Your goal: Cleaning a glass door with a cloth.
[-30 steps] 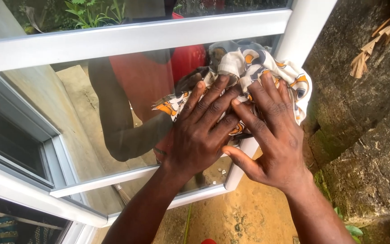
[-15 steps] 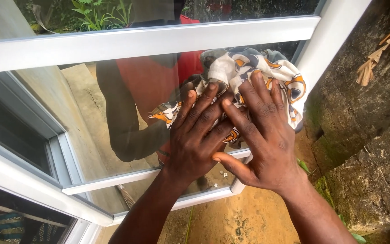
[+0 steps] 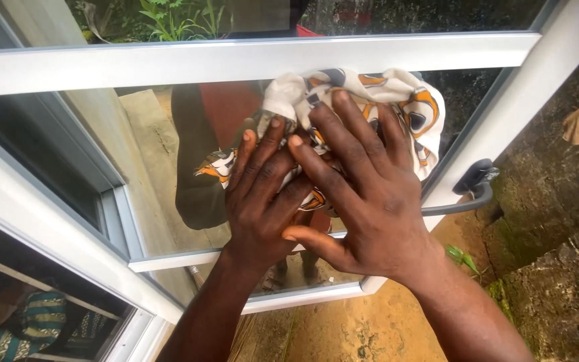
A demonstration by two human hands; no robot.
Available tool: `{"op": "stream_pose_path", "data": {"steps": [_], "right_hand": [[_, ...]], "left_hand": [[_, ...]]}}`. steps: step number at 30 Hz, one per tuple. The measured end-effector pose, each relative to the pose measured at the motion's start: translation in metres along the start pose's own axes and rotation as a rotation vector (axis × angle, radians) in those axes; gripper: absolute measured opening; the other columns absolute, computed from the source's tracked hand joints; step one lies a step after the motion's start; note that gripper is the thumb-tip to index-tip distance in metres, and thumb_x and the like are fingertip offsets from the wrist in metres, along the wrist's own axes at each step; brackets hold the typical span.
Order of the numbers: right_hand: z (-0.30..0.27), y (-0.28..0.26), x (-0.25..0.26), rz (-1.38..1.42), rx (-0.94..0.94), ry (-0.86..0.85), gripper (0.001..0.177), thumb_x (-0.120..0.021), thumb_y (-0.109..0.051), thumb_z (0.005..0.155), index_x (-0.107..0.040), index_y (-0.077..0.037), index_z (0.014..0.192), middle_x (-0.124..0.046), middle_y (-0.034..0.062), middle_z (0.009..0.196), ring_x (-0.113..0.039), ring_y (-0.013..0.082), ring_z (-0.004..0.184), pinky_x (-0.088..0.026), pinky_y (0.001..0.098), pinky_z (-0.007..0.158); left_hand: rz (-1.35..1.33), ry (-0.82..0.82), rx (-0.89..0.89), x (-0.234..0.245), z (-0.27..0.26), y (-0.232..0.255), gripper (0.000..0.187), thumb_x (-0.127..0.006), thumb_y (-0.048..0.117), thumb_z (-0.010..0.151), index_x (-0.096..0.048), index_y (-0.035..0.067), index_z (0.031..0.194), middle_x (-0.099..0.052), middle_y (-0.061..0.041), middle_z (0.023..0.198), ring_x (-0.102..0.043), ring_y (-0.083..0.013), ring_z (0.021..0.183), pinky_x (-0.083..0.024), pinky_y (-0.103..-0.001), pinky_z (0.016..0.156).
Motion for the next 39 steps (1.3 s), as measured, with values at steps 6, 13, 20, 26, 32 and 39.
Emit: {"op": "stream_pose_path", "data": {"steps": [6, 13, 20, 26, 32, 39], "right_hand": [[0.024, -0.022, -0.004, 0.019, 0.012, -0.010, 0.086, -0.039, -0.080, 0.098, -0.049, -0.016, 0.155, -0.037, 0.0203, 0.164, -0.033, 0.0394, 0.156, -0.014, 0.0653, 0.129], [0.044, -0.041, -0.011, 0.034, 0.040, -0.016, 0.089, -0.040, -0.081, 0.096, -0.051, -0.014, 0.154, -0.036, 0.0208, 0.164, -0.034, 0.0388, 0.156, -0.016, 0.0683, 0.127], [0.060, -0.058, -0.019, 0.112, 0.085, 0.001, 0.087, -0.044, -0.079, 0.101, -0.054, -0.011, 0.154, -0.037, 0.0221, 0.164, -0.032, 0.0395, 0.157, -0.013, 0.0672, 0.128], [0.073, -0.071, -0.031, 0.131, 0.138, -0.006, 0.087, -0.043, -0.078, 0.102, -0.052, -0.011, 0.156, -0.036, 0.0224, 0.164, -0.031, 0.0394, 0.156, -0.010, 0.0671, 0.126], [0.090, -0.090, -0.043, 0.170, 0.185, -0.032, 0.089, -0.040, -0.080, 0.102, -0.048, -0.013, 0.160, -0.033, 0.0203, 0.166, -0.027, 0.0376, 0.158, -0.008, 0.0659, 0.127], [0.113, -0.115, -0.057, 0.222, 0.274, -0.102, 0.090, -0.035, -0.077, 0.106, -0.047, -0.008, 0.163, -0.026, 0.0228, 0.169, -0.018, 0.0377, 0.158, -0.003, 0.0663, 0.125]], "left_hand": [[0.050, 0.035, 0.027, 0.021, 0.001, -0.013, 0.036, -0.063, 0.044, 0.105, -0.076, 0.015, 0.123, -0.067, -0.008, 0.139, -0.049, -0.0298, 0.148, -0.026, -0.058, 0.132], [0.101, 0.048, 0.074, 0.037, -0.009, -0.032, 0.033, -0.065, 0.042, 0.104, -0.075, 0.017, 0.122, -0.069, -0.008, 0.139, -0.050, -0.0298, 0.147, -0.026, -0.058, 0.132], [0.116, 0.115, 0.114, 0.054, -0.018, -0.047, 0.038, -0.067, 0.046, 0.101, -0.074, 0.018, 0.125, -0.066, -0.006, 0.142, -0.049, -0.0276, 0.148, -0.026, -0.057, 0.135], [0.124, 0.120, 0.162, 0.071, -0.029, -0.061, 0.047, -0.070, 0.052, 0.099, -0.068, 0.019, 0.133, -0.061, -0.005, 0.149, -0.044, -0.0288, 0.154, -0.023, -0.060, 0.135], [0.191, 0.134, 0.213, 0.093, -0.035, -0.069, 0.047, -0.072, 0.054, 0.099, -0.068, 0.024, 0.134, -0.060, -0.002, 0.149, -0.039, -0.0286, 0.159, -0.023, -0.062, 0.134], [0.292, 0.178, 0.271, 0.121, -0.042, -0.081, 0.051, -0.073, 0.053, 0.100, -0.066, 0.020, 0.139, -0.058, -0.004, 0.151, -0.040, -0.0282, 0.158, -0.024, -0.062, 0.133]]}}
Point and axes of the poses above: each hand's wrist, its own z-axis towards the middle knuckle, its own x-axis out of the back of the hand, y = z × x, the point moved 3 cm from there along z, towards the middle knuckle
